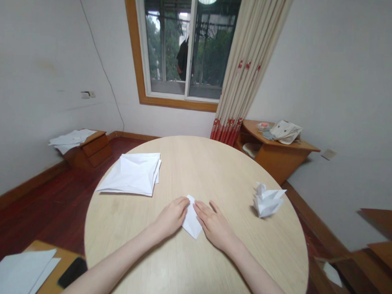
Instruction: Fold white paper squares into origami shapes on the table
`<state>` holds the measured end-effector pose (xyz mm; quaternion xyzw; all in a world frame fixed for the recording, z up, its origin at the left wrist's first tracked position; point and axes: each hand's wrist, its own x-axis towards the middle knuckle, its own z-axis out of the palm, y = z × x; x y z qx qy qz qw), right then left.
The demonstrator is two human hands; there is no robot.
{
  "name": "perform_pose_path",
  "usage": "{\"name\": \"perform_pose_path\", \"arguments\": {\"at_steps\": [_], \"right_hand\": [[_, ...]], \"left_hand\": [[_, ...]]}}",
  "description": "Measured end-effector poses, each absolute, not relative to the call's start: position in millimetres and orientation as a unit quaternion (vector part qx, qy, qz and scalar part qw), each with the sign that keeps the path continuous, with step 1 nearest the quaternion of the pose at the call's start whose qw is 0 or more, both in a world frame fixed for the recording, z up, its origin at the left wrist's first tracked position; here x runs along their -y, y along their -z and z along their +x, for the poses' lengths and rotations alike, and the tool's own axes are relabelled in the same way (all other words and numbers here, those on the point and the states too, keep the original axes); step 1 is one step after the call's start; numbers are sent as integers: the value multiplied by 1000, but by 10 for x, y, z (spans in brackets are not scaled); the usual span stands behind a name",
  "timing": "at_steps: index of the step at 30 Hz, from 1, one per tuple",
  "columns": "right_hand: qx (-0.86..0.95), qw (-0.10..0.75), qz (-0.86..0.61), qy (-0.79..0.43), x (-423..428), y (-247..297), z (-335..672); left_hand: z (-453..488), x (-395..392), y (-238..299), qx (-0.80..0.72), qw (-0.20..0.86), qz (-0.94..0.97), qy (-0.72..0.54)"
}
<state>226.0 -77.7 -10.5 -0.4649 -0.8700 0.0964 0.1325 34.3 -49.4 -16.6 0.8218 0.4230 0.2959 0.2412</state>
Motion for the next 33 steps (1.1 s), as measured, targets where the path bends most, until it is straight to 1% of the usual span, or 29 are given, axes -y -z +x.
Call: {"name": "perform_pose_path", "arguments": {"at_steps": [3, 9, 13, 18, 21, 24, 33], "right_hand": [[869, 113, -470, -108, 786, 103, 2269], [864, 106, -462, -169, 798, 82, 2319], [860, 84, -463, -197, 812, 16, 2331], [860, 85, -460, -203, 820, -16, 2367], [865, 92, -455, -190, 811, -6, 2390], [868, 78, -455, -183, 801, -23, 2392], [855, 63, -469, -212, 815, -113, 2380]], "left_hand": [[331, 583, 258, -426, 207, 849, -232], [287, 679, 309, -400, 152, 896, -121], [255, 661, 239, -394, 153, 902, -85], [201, 561, 108, -347, 195, 916, -42], [174, 496, 74, -336, 227, 913, -40], [159, 450, 90, -329, 253, 908, -55], [154, 479, 51, -338, 268, 897, -91]]}}
